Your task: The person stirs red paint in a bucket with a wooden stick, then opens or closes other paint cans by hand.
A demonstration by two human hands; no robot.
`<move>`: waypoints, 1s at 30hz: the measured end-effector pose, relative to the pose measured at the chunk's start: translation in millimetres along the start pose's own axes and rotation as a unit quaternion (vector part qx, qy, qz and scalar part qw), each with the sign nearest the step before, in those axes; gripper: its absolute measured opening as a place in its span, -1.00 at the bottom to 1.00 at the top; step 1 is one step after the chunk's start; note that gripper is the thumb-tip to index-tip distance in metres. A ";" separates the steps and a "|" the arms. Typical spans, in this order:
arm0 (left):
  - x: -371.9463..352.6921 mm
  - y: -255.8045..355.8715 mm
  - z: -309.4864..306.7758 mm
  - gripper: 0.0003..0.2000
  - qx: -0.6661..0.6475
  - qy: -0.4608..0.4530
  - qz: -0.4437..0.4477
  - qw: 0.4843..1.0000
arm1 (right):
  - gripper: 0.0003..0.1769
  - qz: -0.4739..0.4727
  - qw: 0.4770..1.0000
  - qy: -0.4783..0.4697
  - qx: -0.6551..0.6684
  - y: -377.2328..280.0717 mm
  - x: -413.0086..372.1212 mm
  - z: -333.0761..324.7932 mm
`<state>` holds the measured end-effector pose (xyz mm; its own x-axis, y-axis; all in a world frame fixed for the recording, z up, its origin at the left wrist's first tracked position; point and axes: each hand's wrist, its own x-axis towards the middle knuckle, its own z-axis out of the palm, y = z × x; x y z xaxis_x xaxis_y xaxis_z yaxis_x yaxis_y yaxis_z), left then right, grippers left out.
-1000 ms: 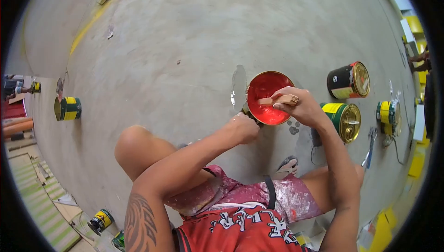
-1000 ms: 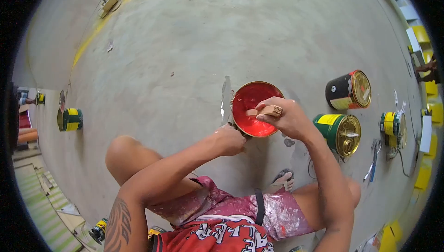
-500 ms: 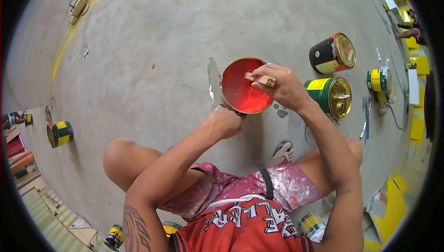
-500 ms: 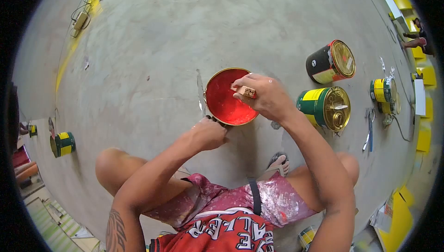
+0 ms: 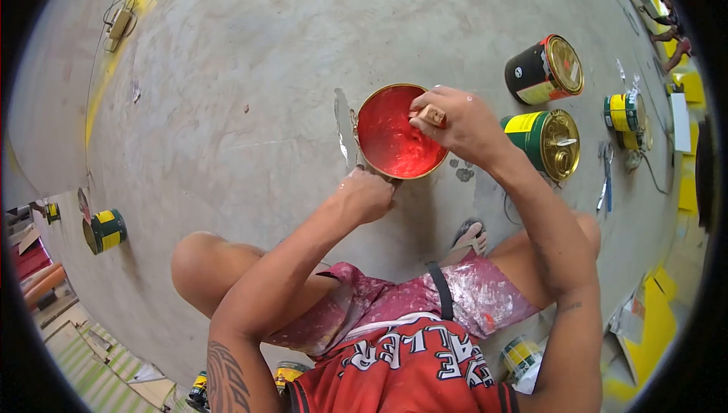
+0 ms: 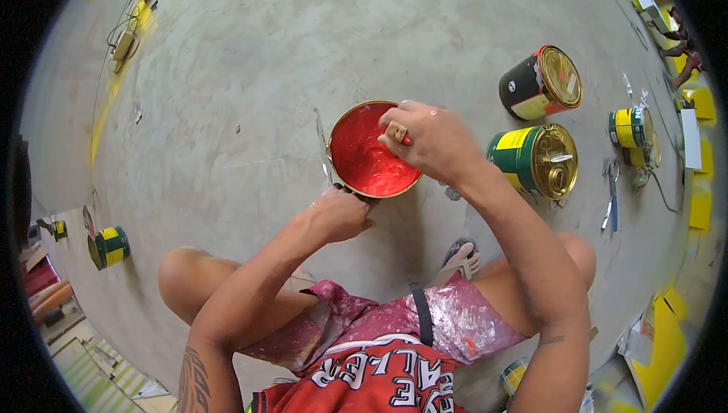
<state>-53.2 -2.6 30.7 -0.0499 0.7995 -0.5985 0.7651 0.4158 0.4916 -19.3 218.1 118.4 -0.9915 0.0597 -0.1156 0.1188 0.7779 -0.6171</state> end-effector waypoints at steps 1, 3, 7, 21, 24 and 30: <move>-0.1 0.1 -0.1 -0.54 0.001 0.000 -0.002 1.000 | -0.73 0.002 1.000 0.001 0.002 2.1 -0.9 4.8; -1.1 0.3 -1.2 -0.54 0.004 -0.006 -0.002 1.000 | -0.69 -0.077 0.989 -0.018 0.126 8.2 -0.8 15.2; -4.5 0.7 -5.1 -0.56 0.012 0.005 0.011 1.000 | -0.70 -0.048 0.975 -0.139 0.165 11.6 -1.4 5.3; -3.1 -1.9 7.8 -0.64 -0.008 0.054 0.009 0.998 | -0.71 -0.075 0.970 -0.145 0.178 13.8 3.3 4.8; -2.8 -1.7 7.8 -0.69 -0.009 0.084 0.011 0.996 | -0.76 0.055 0.969 -0.175 0.166 9.6 3.3 -10.1; -2.6 0.0 4.3 -0.67 -0.006 0.056 0.005 0.998 | -0.76 -0.025 0.999 -0.029 0.014 8.2 5.7 5.0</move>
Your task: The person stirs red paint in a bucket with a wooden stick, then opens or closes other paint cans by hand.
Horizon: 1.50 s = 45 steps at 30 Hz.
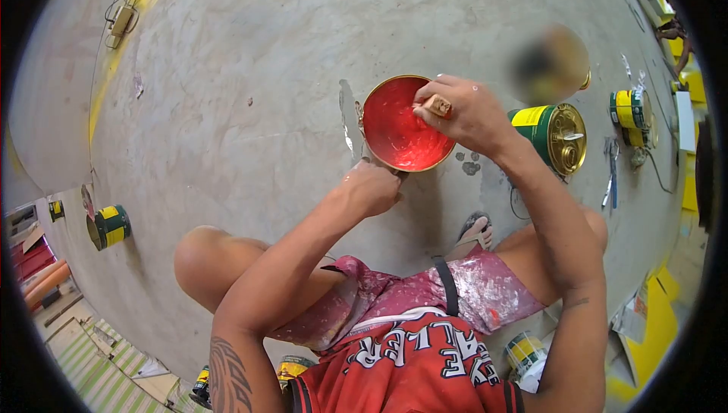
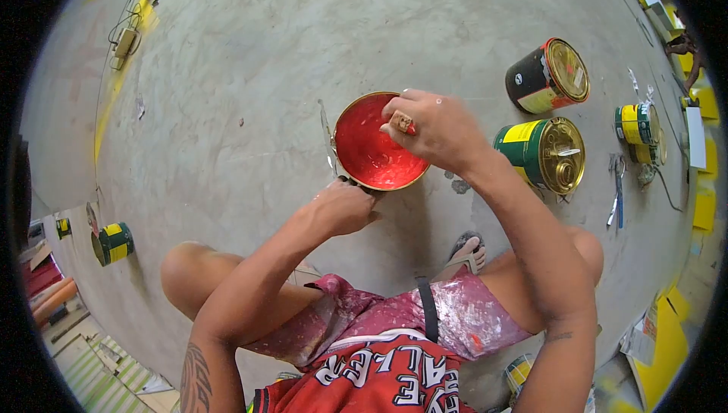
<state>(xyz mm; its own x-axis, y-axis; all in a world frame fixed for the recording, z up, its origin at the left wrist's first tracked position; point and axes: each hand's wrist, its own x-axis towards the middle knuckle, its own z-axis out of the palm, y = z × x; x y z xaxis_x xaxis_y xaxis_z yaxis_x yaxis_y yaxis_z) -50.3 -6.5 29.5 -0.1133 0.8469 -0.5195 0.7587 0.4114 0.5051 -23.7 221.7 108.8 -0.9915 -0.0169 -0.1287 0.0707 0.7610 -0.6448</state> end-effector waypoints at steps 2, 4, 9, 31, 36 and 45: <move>-1.6 1.2 -2.7 -0.66 0.006 -0.010 -0.002 1.000 | -0.77 -0.042 0.998 0.028 0.032 1.3 -0.8 3.8; -3.5 1.4 -4.5 -0.66 0.001 0.006 0.002 1.000 | -0.79 -0.095 0.980 -0.077 0.154 4.5 -0.3 2.9; -0.9 1.8 -5.8 -0.65 0.000 -0.018 0.001 1.000 | -0.72 0.085 0.983 -0.154 0.056 -3.5 1.5 -23.5; -1.8 1.3 -8.7 -0.55 -0.014 -0.027 -0.005 1.000 | -0.74 -0.104 0.985 -0.045 0.129 5.1 -3.8 8.6; 1.2 -2.7 5.6 -0.68 -0.005 0.022 0.008 1.000 | -0.79 0.088 0.971 -0.196 0.104 -14.3 -0.6 -26.8; -0.7 -2.6 4.0 -0.67 -0.011 0.027 0.002 1.000 | -0.71 -0.073 0.979 -0.113 0.150 -2.7 -4.4 0.3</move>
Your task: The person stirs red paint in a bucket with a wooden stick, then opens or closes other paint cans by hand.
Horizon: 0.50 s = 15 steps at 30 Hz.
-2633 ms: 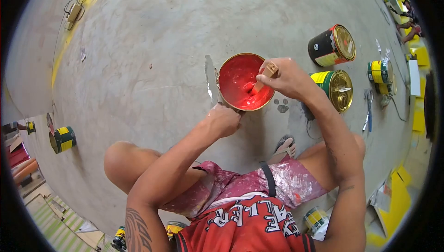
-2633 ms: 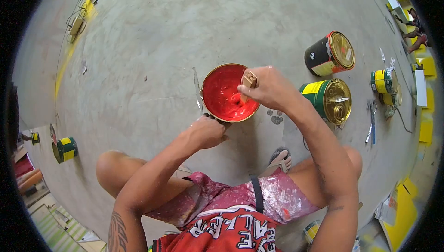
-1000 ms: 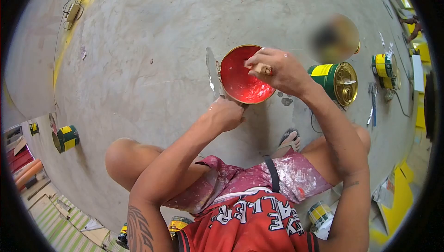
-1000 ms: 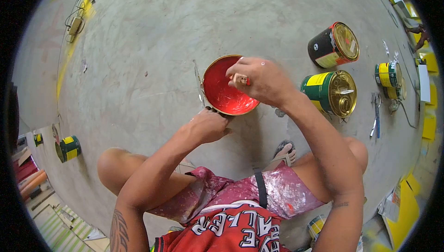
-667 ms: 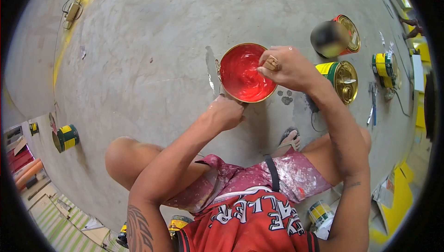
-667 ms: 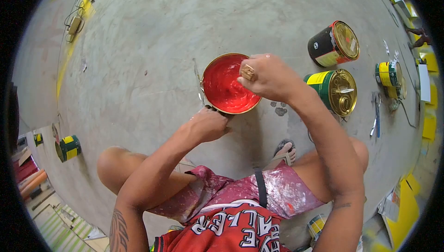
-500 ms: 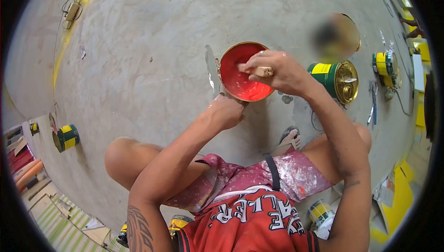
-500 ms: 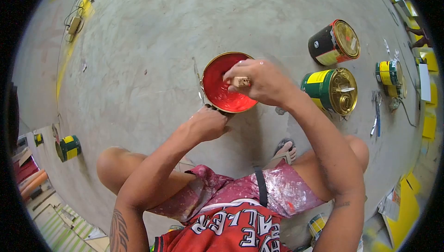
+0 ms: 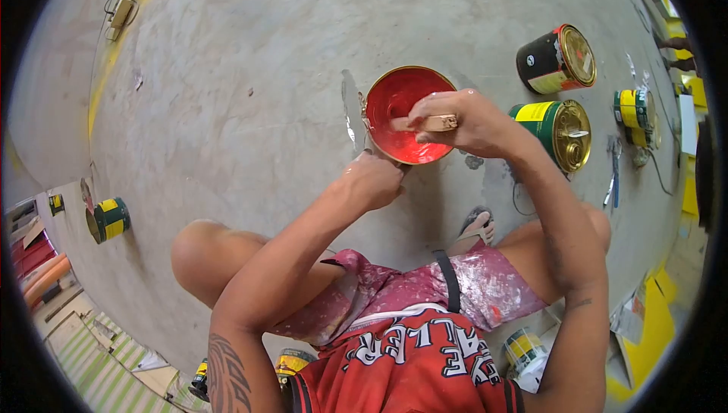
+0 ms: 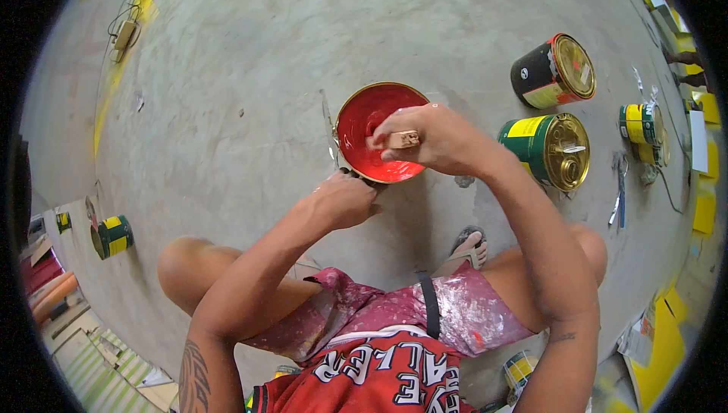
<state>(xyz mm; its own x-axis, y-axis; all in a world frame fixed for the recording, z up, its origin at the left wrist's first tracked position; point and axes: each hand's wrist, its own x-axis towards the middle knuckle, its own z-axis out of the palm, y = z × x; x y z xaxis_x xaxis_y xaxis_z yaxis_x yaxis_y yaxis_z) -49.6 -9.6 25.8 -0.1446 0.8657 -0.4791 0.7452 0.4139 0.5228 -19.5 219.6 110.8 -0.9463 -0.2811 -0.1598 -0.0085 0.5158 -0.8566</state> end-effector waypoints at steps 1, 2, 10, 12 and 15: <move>0.1 0.9 -1.9 -0.66 -0.004 -0.016 -0.008 1.000 | -0.71 -0.001 1.000 -0.001 0.001 -3.7 0.0 -4.5; -0.1 1.9 -3.9 -0.66 -0.005 -0.016 -0.009 1.000 | -0.71 0.077 0.996 -0.037 -0.019 -9.4 -1.5 -12.2; 1.4 3.5 -6.4 -0.66 0.011 -0.034 -0.003 0.999 | -0.74 0.027 0.985 0.086 -0.150 5.5 1.2 3.7; 1.3 -0.9 1.3 -0.65 0.004 -0.006 0.005 1.000 | -0.76 -0.039 0.997 0.062 -0.005 7.8 3.0 7.5; 4.6 -6.9 12.2 -0.66 0.004 0.016 0.016 1.000 | -0.68 0.122 0.991 -0.031 0.046 -7.3 -2.2 -8.6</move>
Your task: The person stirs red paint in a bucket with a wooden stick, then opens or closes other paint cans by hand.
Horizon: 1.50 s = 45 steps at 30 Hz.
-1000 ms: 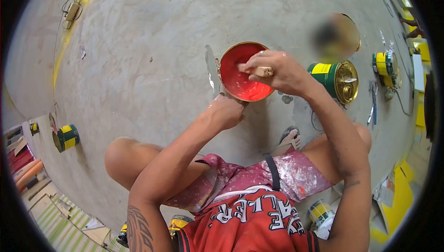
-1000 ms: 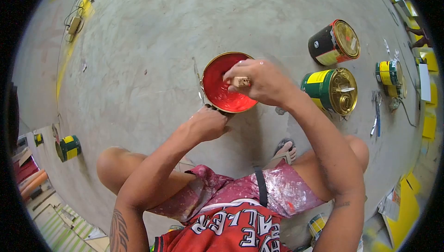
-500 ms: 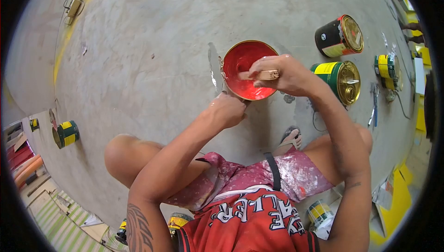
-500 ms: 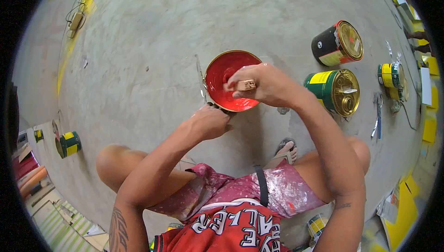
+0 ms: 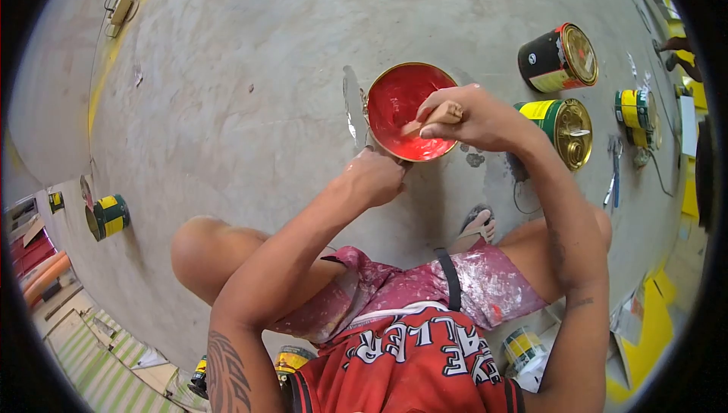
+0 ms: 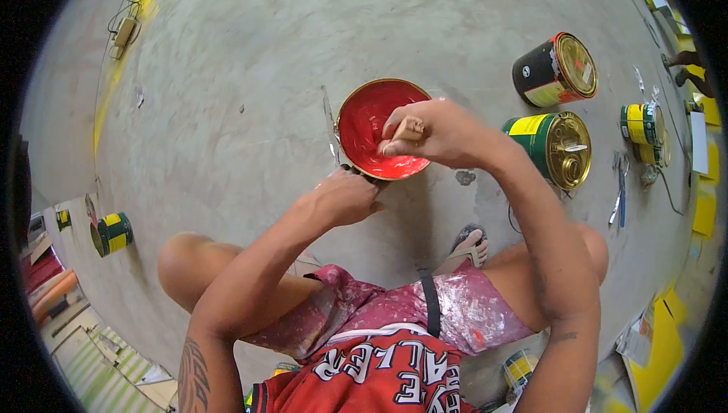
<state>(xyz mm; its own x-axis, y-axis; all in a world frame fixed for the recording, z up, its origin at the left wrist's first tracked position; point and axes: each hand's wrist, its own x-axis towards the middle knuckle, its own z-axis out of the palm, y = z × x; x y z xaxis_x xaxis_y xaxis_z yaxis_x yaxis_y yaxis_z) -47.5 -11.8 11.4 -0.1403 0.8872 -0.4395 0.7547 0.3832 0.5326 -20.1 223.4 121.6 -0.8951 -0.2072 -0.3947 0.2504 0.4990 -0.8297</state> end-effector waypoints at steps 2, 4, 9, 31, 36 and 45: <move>2.2 -1.5 2.7 -0.66 0.008 -0.006 0.005 1.000 | -0.68 0.023 0.999 0.003 -0.040 -5.0 -2.3 -10.8; 1.9 -0.1 2.9 -0.67 0.007 0.026 0.013 1.000 | -0.68 -0.013 0.989 0.104 -0.109 -3.4 -6.4 -19.2; -1.3 6.3 -11.4 -0.66 0.008 -0.023 -0.015 1.000 | -0.65 0.055 0.971 0.230 0.011 -8.4 -22.4 -44.1; 5.8 8.0 -17.8 -0.56 0.031 -0.134 -0.059 0.989 | -0.50 -0.069 0.871 0.431 0.226 5.8 -81.2 -122.0; 3.4 5.7 -11.4 -0.66 -0.004 -0.083 -0.046 0.995 | -0.52 -0.085 0.861 0.427 0.264 2.3 -84.2 -122.6; 4.7 4.0 -9.3 -0.60 0.021 -0.097 -0.032 0.995 | -0.57 -0.118 0.845 0.434 0.289 14.1 -93.3 -139.6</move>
<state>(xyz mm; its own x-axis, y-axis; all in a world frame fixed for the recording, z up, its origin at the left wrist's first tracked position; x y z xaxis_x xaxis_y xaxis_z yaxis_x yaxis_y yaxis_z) -51.1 -3.7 18.2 -0.0662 0.7936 -0.6048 0.7742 0.4232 0.4706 15.4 367.2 201.9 -0.8161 0.5767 0.0388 -0.0587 -0.0159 -0.9981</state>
